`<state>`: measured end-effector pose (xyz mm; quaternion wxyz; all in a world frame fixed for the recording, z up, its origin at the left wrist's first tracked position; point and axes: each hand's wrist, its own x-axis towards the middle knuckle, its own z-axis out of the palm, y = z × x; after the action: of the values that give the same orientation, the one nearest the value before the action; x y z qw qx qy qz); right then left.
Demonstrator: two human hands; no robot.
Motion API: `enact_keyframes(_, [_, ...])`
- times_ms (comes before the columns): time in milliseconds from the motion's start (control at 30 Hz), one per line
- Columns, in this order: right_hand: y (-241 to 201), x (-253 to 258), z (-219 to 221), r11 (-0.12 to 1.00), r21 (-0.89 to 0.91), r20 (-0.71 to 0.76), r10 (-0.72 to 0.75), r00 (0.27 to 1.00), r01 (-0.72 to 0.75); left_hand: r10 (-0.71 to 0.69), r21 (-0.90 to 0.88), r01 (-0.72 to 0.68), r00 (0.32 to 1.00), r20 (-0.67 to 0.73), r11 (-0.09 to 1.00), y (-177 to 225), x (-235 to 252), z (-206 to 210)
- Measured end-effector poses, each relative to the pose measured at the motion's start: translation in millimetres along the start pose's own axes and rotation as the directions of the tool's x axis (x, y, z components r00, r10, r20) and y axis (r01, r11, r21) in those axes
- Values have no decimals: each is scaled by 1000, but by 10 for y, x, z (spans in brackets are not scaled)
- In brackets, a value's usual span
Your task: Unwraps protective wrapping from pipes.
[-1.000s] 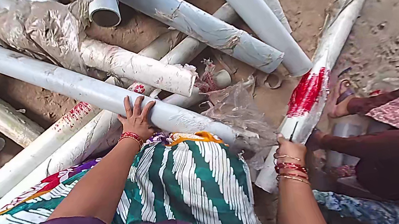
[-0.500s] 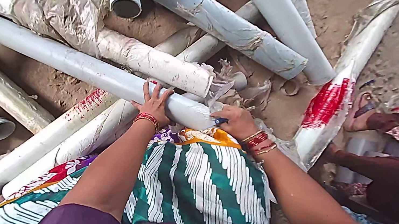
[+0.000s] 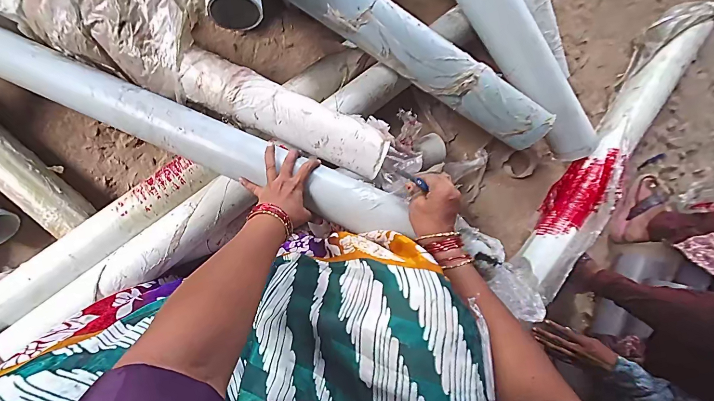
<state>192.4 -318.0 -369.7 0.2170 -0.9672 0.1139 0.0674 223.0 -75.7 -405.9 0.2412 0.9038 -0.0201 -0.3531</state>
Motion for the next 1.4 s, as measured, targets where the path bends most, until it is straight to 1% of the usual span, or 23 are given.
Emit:
enact_keyframes(67, [-28, 18, -92, 985, 104, 116, 124, 985, -136, -1, -16, 1, 1000, -2, 1000, -14, -21, 22])
enact_keyframes(100, [-4, 23, -123, 967, 194, 175, 130, 976, -164, -4, -21, 4, 1000, -3, 1000, -26, -31, 22])
enact_keyframes(167, [98, -31, -204, 896, 411, 319, 30, 947, -167, -6, -21, 6, 1000, 6, 1000, -27, -37, 11])
enact_keyframes(200, [132, -38, -226, 872, 473, 361, -63, 930, -124, -4, -21, 4, 1000, 3, 1000, -26, -24, 2])
enact_keyframes(233, [151, -22, -248, 878, 476, 398, -165, 903, -50, -4, -23, 4, 1000, 5, 1000, -24, -13, 3])
enact_keyframes(300, [159, 52, -220, 911, 335, 376, -362, 853, 239, -6, -22, 6, 1000, 15, 1000, -13, 4, 2])
enact_keyframes(333, [164, 96, -160, 892, 231, 324, -446, 834, 388, -6, -16, 6, 1000, 13, 1000, -12, 10, -1])
enact_keyframes(367, [173, 134, -83, 858, 163, 278, -514, 812, 487, -6, -13, 6, 1000, 11, 1000, -15, 3, -2])
enact_keyframes(500, [178, 167, 149, 758, 158, 88, -650, 755, 633, 1, -18, -1, 1000, -11, 1000, -45, -36, 36])
enact_keyframes(600, [173, 173, 270, 655, -59, 34, -753, 657, 753, 6, -5, -6, 1000, -21, 1000, -69, -36, 74])
enact_keyframes(633, [156, 185, 279, 652, -124, 47, -749, 661, 748, 9, -4, -10, 1000, -27, 1000, -69, -23, 71])
enact_keyframes(700, [79, 230, 253, 720, -186, 93, -665, 741, 669, 16, -8, -17, 999, -38, 1000, -65, 15, 55])
enact_keyframes(767, [20, 275, 259, 816, -177, 109, -540, 835, 551, 22, -4, -22, 999, -36, 1000, -65, 40, 65])
enact_keyframes(867, [-75, 336, 229, 912, -129, 136, -373, 918, 389, 23, 1, -23, 999, -43, 1000, -70, 78, 52])
enact_keyframes(933, [-122, 336, 159, 961, -79, 195, -245, 950, 264, 19, 4, -19, 999, -36, 1000, -59, 100, 34])
enact_keyframes(1000, [-172, 331, 89, 996, 13, 272, -90, 958, 90, 20, -5, -20, 999, -37, 1000, -63, 85, 53])
enact_keyframes(1033, [-179, 369, 68, 996, 90, 304, -51, 951, 25, 22, -18, -23, 999, -50, 1000, -74, 96, 45])
enact_keyframes(1067, [-133, 366, 62, 985, 173, 337, -69, 939, 10, 19, -29, -21, 999, -51, 999, -89, 69, 67])
enact_keyframes(1133, [17, 318, 55, 938, 296, 338, -278, 899, 178, 16, -49, -19, 998, -57, 999, -100, 35, 59])
enact_keyframes(1200, [145, 292, 132, 861, 337, 287, -479, 830, 380, 21, -55, -24, 998, -59, 998, -91, 21, 52])
enact_keyframes(1233, [163, 291, 175, 831, 329, 257, -535, 805, 448, 18, -53, -20, 999, -51, 998, -87, 22, 40])
enact_keyframes(1333, [117, 309, 225, 780, 314, 158, -605, 780, 541, 13, -57, -15, 999, -38, 998, -74, 38, 12])
enact_keyframes(1400, [112, 301, 304, 744, 227, 98, -660, 745, 629, 15, -52, -17, 999, -37, 999, -79, 41, 22])
